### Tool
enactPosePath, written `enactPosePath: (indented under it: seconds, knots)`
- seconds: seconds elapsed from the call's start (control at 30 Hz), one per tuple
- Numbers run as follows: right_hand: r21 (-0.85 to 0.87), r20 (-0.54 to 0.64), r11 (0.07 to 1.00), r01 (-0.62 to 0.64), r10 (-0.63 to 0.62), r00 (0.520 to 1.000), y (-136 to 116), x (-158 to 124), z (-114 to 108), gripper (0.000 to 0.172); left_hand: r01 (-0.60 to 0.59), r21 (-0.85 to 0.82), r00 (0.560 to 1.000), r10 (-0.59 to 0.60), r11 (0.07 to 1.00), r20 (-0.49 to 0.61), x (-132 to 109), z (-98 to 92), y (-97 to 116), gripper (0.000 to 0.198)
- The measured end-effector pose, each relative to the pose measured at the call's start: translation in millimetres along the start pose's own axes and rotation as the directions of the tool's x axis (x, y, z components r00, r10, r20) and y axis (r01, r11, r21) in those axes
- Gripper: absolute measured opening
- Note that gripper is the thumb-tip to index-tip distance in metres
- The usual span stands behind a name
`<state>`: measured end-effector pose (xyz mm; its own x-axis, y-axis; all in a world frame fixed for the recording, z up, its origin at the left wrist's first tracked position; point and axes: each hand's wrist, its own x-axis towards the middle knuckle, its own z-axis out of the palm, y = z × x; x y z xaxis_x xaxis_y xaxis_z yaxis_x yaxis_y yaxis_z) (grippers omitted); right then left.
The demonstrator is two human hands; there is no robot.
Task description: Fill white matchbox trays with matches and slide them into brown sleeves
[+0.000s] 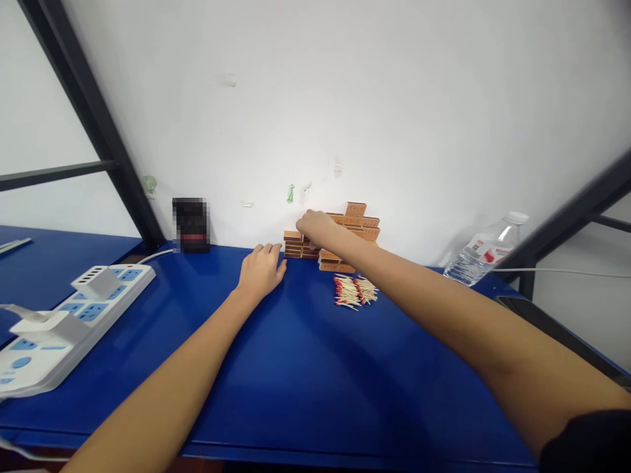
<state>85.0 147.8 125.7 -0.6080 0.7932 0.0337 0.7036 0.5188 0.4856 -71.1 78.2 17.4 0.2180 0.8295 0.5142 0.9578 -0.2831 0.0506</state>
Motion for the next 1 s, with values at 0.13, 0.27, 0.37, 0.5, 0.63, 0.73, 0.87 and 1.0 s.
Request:
enactPosePath:
  seconds: [0.13,0.27,0.37,0.5,0.63,0.73,0.87,1.0]
  knots:
    - [0.041,-0.025,0.999,-0.001,0.002,1.0,-1,-28,-29,0.029,0.01,-0.015,0.999,-0.01,1.0,-0.032,0,-2.8,0,0.033]
    - [0.196,0.08,0.978,0.072,-0.089,0.993,-19,-90,-33,0.022,0.02,-0.042,0.997,-0.023,0.999,-0.078,-1,-8.5,6,0.031]
    - [0.267,0.123,0.957,0.112,-0.15,0.981,-41,-138,-17,0.03,-0.018,-0.072,0.995,0.011,0.997,-0.103,-5,-12.0,21,0.028]
    - [0.242,0.093,0.957,0.157,-0.184,0.979,-58,-165,7,0.04,-0.11,-0.119,0.988,0.096,0.987,-0.118,-12,-11.6,44,0.028]
    - [0.353,0.077,0.927,0.129,-0.167,0.983,-46,-170,27,0.051,-0.189,-0.157,0.979,0.174,0.969,-0.107,-15,-7.7,51,0.026]
    - [0.548,-0.024,0.825,0.141,-0.153,0.988,-27,-183,45,0.069,-0.233,-0.181,0.971,0.219,0.956,-0.095,-15,-7.0,50,0.027]
    - [0.786,-0.14,0.605,0.131,-0.032,0.99,-9,-204,70,0.068,-0.293,-0.347,0.955,0.289,0.891,-0.064,-19,-13.9,55,0.033]
    - [0.87,-0.166,0.472,0.145,0.003,0.986,-8,-211,90,0.041,-0.356,-0.518,0.91,0.416,0.778,-0.001,-25,-23.7,65,0.042]
